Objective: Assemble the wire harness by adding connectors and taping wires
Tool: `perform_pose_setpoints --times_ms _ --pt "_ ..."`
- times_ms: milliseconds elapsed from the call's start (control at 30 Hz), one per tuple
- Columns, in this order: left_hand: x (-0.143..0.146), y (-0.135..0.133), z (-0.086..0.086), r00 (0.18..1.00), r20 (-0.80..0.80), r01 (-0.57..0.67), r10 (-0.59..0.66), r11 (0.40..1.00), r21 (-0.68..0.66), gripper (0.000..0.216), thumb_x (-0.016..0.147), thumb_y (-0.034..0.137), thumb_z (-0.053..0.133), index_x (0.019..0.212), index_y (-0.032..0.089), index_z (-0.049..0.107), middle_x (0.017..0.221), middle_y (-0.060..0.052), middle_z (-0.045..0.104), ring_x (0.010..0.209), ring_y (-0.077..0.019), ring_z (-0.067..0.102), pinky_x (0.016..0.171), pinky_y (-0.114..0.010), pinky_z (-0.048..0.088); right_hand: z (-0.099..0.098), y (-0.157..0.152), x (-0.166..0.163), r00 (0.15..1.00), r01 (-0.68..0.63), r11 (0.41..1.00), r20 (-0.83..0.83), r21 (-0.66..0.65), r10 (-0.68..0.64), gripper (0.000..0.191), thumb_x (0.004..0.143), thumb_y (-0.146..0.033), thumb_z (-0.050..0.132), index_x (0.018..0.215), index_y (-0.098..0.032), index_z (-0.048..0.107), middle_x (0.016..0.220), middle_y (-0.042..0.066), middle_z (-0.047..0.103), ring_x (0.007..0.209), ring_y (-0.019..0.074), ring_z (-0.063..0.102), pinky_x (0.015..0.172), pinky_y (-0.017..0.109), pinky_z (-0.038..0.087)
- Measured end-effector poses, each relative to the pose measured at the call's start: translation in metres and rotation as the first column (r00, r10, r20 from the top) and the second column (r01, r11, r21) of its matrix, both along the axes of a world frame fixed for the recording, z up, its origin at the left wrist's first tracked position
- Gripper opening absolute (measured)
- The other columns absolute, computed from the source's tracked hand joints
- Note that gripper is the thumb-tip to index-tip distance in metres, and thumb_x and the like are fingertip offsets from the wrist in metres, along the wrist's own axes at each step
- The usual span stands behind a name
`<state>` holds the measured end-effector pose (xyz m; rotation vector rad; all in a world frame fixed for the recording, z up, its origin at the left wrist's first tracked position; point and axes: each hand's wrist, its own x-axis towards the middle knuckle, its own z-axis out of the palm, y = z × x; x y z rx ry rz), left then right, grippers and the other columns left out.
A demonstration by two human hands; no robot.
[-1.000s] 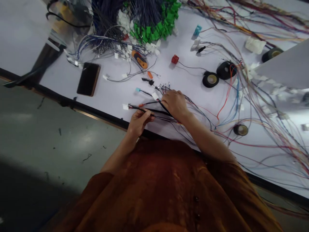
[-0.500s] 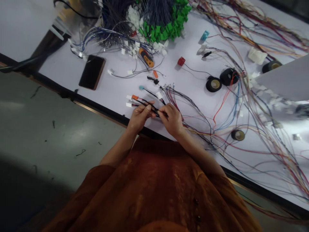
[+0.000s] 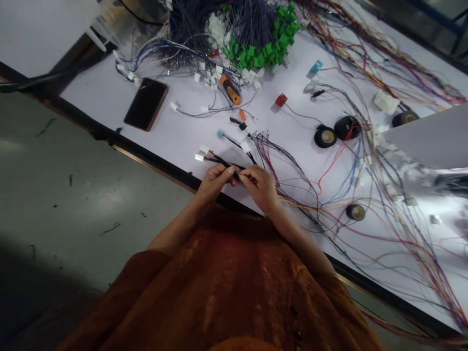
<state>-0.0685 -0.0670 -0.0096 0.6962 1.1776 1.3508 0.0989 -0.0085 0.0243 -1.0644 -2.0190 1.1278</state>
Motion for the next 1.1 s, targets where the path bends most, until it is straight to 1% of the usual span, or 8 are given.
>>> perform_pose_setpoints --times_ms 133,267,400,600,733,900,1000,1100 --pt "-0.005 -0.008 0.005 0.992 -0.124 -0.005 0.004 1.000 -0.005 0.041 0.080 0.054 0.077 0.088 0.014 0.071 0.061 -0.003 0.069 0.055 -0.0121 0.066 0.060 -0.023 0.055 -0.006 0.037 0.022 0.988 0.116 0.993 0.104 -0.022 -0.113 0.017 0.089 -0.030 0.059 0.080 -0.020 0.067 0.078 0.002 0.066 0.073 0.0160 0.058 0.073 0.031 0.045" --pt "-0.004 -0.011 0.012 0.980 -0.200 -0.007 0.011 1.000 0.019 0.035 0.084 0.049 0.074 0.087 0.014 0.070 0.063 -0.002 0.068 0.057 -0.0131 0.067 0.060 -0.024 0.057 -0.013 0.062 0.027 0.948 0.003 0.998 0.319 -0.058 0.016 0.005 0.077 -0.023 0.069 0.077 -0.018 0.068 0.079 0.003 0.067 0.070 0.0143 0.055 0.069 0.029 0.041" --pt "-0.004 -0.011 0.013 0.977 -0.215 0.004 0.006 0.999 0.048 0.033 0.085 0.047 0.073 0.084 0.014 0.068 0.078 -0.003 0.069 0.060 -0.0115 0.068 0.062 -0.023 0.058 -0.016 0.068 0.026 0.967 -0.018 0.981 0.244 -0.193 0.065 0.007 0.073 -0.016 0.068 0.068 -0.018 0.063 0.067 -0.001 0.061 0.062 0.0110 0.051 0.061 0.026 0.039" --pt "-0.006 -0.008 0.011 0.974 -0.223 0.049 -0.034 0.997 0.062 0.032 0.088 0.047 0.071 0.085 0.015 0.067 0.093 -0.008 0.072 0.063 -0.0112 0.069 0.065 -0.024 0.060 -0.015 0.078 0.037 0.996 -0.077 0.796 -0.012 -0.601 0.087 0.016 0.076 -0.023 0.072 0.078 -0.021 0.057 0.054 -0.006 0.056 0.041 0.0084 0.046 0.038 0.021 0.030" --pt "-0.006 -0.006 0.014 0.973 -0.228 0.061 -0.044 0.996 0.068 0.032 0.087 0.047 0.072 0.086 0.015 0.068 0.091 -0.008 0.073 0.063 -0.0111 0.069 0.066 -0.024 0.060 -0.015 0.082 0.040 0.991 -0.122 0.692 -0.130 -0.711 0.041 0.018 0.075 -0.025 0.077 0.085 -0.018 0.064 0.070 0.000 0.069 0.043 0.0071 0.050 0.035 0.020 0.034" --pt "-0.003 -0.003 0.018 0.976 -0.217 0.052 -0.035 0.996 0.074 0.034 0.086 0.049 0.073 0.084 0.015 0.068 0.088 -0.007 0.074 0.061 -0.0106 0.068 0.062 -0.023 0.060 -0.023 0.081 0.041 0.981 -0.115 0.606 -0.187 -0.787 -0.056 0.023 0.070 -0.025 0.081 0.084 -0.018 0.063 0.054 -0.006 0.057 0.041 0.0064 0.047 0.034 0.017 0.030" --pt "-0.001 -0.002 0.019 0.977 -0.212 0.039 -0.016 0.994 0.102 0.031 0.086 0.047 0.073 0.085 0.017 0.069 0.087 -0.006 0.074 0.061 -0.0106 0.068 0.062 -0.023 0.060 -0.030 0.076 0.041 0.958 -0.095 0.637 -0.245 -0.765 -0.152 0.028 0.068 -0.026 0.081 0.085 -0.021 0.060 0.053 -0.010 0.052 0.041 0.0054 0.043 0.037 0.016 0.033" --pt "-0.001 -0.001 0.019 0.977 -0.211 0.038 -0.013 0.992 0.116 0.027 0.087 0.045 0.073 0.090 0.017 0.071 0.089 -0.006 0.074 0.063 -0.0110 0.069 0.064 -0.024 0.061 -0.031 0.068 0.041 0.940 -0.005 0.722 -0.249 -0.692 -0.233 0.025 0.072 -0.027 0.079 0.085 -0.022 0.059 0.057 -0.009 0.053 0.044 0.0054 0.045 0.041 0.018 0.037"
